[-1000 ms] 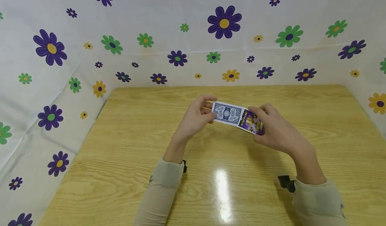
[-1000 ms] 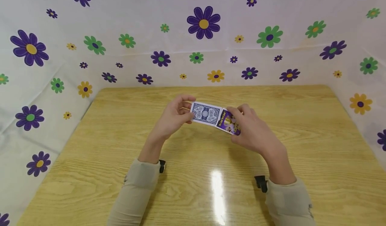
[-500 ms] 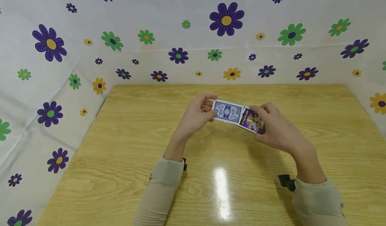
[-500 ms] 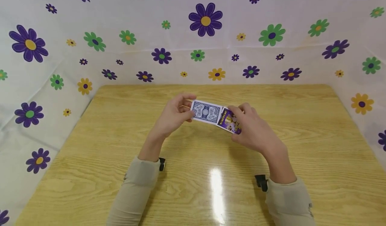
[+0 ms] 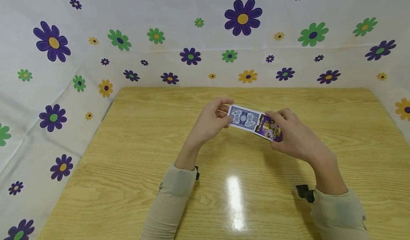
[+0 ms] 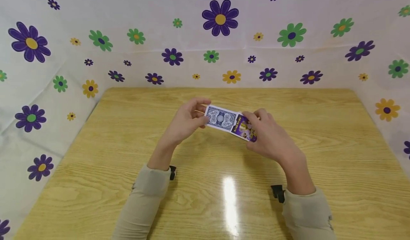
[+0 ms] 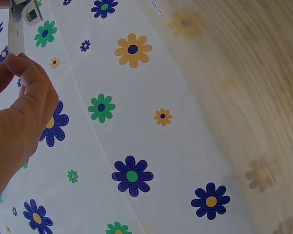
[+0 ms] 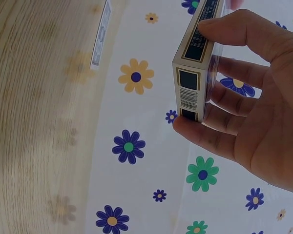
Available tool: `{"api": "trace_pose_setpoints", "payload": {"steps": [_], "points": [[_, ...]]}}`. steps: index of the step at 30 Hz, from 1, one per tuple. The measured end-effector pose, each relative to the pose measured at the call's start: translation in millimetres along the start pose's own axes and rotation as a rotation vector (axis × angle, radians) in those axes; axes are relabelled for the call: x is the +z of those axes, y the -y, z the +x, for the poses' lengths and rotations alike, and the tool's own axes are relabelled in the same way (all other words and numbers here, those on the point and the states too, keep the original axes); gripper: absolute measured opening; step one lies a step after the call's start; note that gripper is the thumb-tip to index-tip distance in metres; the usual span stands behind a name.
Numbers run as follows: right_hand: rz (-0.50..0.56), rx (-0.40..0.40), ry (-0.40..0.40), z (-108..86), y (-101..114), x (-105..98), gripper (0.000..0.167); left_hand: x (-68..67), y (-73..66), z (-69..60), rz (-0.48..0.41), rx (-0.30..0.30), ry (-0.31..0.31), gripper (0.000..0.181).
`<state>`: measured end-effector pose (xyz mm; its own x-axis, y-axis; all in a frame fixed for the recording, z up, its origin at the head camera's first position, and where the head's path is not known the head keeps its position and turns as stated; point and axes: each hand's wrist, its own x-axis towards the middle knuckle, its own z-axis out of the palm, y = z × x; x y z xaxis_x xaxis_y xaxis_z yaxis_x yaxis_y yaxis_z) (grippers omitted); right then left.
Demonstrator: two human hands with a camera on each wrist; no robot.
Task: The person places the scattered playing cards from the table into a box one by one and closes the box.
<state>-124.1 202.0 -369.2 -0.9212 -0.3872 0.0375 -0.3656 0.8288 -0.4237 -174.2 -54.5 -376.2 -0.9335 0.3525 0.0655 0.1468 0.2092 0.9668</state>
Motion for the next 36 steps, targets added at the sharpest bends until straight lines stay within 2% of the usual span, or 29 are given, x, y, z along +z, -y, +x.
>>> {"api": "trace_pose_setpoints", "payload": {"steps": [6,11,16,25,36], "points": [[-0.003,0.005,0.005,-0.6,1,-1,0.080,5.2,-1.8,0.6,-0.031,-0.012,-0.026,0.047],[0.011,0.012,0.011,-2.0,2,-2,0.081,12.2,-2.8,1.0,-0.069,-0.011,-0.057,0.040],[0.012,0.013,0.009,-2.8,1,-4,0.080,15.8,-4.0,-0.3,-0.057,0.000,-0.069,0.033],[0.016,0.012,0.010,-2.3,1,-4,0.080,15.8,-6.0,-2.3,0.034,-0.017,0.003,0.038],[0.033,0.020,0.017,-2.1,1,-4,0.081,23.4,-6.7,-4.5,0.056,-0.028,0.066,0.043]]}}
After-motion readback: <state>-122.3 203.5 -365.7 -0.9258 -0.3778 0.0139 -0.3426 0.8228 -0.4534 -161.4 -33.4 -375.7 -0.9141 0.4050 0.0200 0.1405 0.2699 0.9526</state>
